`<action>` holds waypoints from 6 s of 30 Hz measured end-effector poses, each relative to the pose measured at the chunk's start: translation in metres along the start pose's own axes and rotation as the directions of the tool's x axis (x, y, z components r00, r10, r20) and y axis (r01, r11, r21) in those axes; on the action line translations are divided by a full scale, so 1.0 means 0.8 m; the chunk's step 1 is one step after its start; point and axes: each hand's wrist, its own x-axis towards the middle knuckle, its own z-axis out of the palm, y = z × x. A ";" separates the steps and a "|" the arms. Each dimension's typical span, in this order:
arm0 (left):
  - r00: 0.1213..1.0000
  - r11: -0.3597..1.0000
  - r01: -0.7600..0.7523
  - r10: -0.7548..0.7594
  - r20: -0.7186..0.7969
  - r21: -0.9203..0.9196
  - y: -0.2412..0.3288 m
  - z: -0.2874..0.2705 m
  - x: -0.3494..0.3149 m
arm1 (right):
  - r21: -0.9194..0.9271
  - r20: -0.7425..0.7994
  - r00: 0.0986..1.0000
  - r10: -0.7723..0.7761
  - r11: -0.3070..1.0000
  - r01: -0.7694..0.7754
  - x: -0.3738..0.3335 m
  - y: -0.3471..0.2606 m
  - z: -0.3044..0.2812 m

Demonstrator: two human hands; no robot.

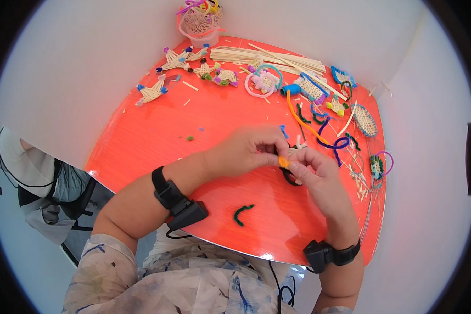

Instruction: The recorder is weaving and decorating a small bamboo or straw craft item using colorful pipe cleaners and scissors.

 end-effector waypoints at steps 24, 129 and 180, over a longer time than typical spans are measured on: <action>0.923 0.780 0.350 -0.380 0.052 -0.519 0.000 -0.006 0.003 | -0.923 0.056 0.531 -0.846 0.158 0.349 0.006 -0.007 0.010; 0.909 0.841 0.405 -0.414 0.054 -0.359 0.030 -0.014 0.003 | -0.891 0.144 0.523 -0.840 0.119 0.437 0.000 -0.018 0.005; 0.891 0.638 0.214 -0.438 -0.119 -0.740 0.001 -0.008 0.008 | 0.431 -0.209 0.955 -0.210 0.857 0.282 0.006 0.007 0.010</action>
